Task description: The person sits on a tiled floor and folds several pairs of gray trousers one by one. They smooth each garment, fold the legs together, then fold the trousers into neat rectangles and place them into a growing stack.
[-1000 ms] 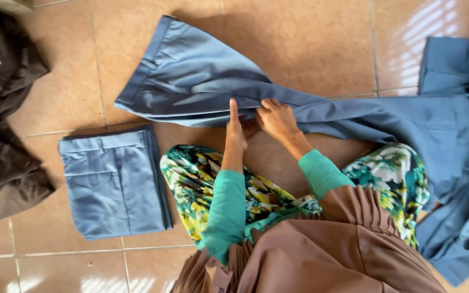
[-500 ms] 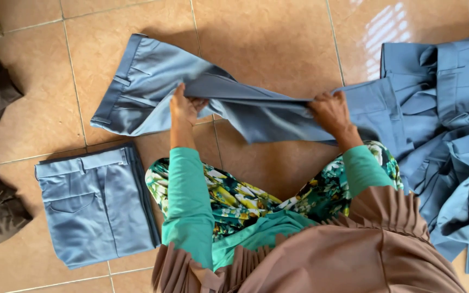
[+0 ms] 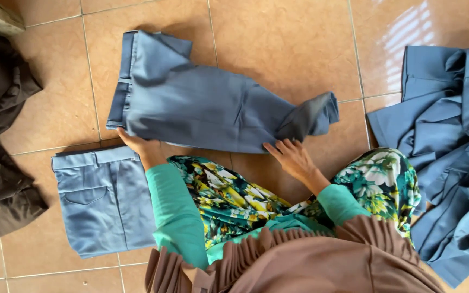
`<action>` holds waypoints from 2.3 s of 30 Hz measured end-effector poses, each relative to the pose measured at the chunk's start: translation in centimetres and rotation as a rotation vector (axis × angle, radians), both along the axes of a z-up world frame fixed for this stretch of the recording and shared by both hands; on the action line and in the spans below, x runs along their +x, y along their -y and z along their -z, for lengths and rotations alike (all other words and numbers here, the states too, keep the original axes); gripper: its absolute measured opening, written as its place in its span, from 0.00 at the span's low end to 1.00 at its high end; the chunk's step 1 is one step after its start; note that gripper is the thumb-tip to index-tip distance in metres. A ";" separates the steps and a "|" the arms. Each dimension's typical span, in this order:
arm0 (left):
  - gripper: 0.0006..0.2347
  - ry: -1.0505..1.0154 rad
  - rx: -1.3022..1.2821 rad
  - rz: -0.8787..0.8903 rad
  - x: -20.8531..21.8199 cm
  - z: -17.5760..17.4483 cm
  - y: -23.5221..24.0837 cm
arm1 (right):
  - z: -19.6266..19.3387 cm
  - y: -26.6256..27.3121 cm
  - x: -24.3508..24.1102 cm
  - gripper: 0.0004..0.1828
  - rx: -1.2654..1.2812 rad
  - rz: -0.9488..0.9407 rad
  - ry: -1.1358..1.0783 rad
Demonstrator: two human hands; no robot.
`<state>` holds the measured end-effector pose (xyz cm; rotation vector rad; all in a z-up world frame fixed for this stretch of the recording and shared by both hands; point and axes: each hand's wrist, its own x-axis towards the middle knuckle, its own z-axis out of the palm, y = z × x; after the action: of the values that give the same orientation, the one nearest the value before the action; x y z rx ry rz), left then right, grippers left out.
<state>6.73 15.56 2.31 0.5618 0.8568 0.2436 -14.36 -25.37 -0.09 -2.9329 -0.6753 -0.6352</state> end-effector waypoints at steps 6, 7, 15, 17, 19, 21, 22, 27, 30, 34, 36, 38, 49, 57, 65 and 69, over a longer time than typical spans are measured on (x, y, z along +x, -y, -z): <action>0.46 -0.222 0.074 0.518 -2.0 6.4 -2.4 | 0.7 3.6 -0.3 0.24 -0.173 0.245 -0.383; 0.46 -0.223 0.071 0.520 -2.1 5.3 -1.4 | 1.3 5.2 -0.3 0.24 -0.177 0.247 -0.385; 0.30 -0.149 0.232 0.859 -3.5 5.2 7.5 | 3.7 13.1 2.3 0.27 -0.106 0.403 0.030; 0.38 -0.253 0.372 0.868 -4.1 2.8 10.7 | 3.5 13.9 3.8 0.25 -0.091 0.423 0.073; 0.46 -0.352 0.511 0.874 -5.1 2.0 13.8 | 2.4 14.2 4.8 0.23 -0.076 0.446 0.122; 0.46 -0.433 0.634 0.762 -6.7 2.9 16.7 | 0.6 14.1 5.2 0.19 -0.055 0.493 0.173; 0.46 -0.431 0.632 0.762 -5.6 3.9 16.7 | 0.7 14.7 5.4 0.19 -0.058 0.492 0.176; 0.44 -0.184 0.682 0.620 2.2 3.4 14.4 | 0.7 19.7 9.7 0.06 -0.118 0.438 0.179; 0.43 -0.042 0.367 0.370 6.5 -4.2 14.2 | -5.6 21.8 15.1 0.14 -0.148 0.422 0.259; 0.31 -0.009 0.374 0.362 9.8 -10.0 11.4 | -13.5 19.9 16.7 0.36 -0.072 0.315 0.350; 0.31 0.066 0.313 0.217 7.7 -12.2 10.7 | -16.4 17.5 15.0 0.36 0.012 0.263 0.349; 0.35 0.062 0.389 0.232 5.0 -11.2 10.7 | -12.5 17.4 12.4 0.25 0.013 0.271 0.340; 0.32 -0.472 0.685 0.695 -3.2 4.2 2.4 | 4.1 14.8 0.2 0.25 -0.085 0.449 -0.055; 0.28 -0.218 1.618 1.676 -1.9 -5.1 6.3 | 3.5 18.8 -0.7 0.34 0.132 0.725 -0.552; 0.13 0.298 2.000 1.140 10.9 6.2 17.4 | 6.5 20.3 8.3 0.22 0.448 0.839 -0.165; 0.13 0.248 2.454 1.009 15.9 12.3 17.1 | 12.2 22.7 10.8 0.27 0.520 0.896 0.072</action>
<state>22.67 -1.54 -10.03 2.9854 -0.5632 0.3044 -3.52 -48.10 -12.34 -2.5750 0.7604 -0.7973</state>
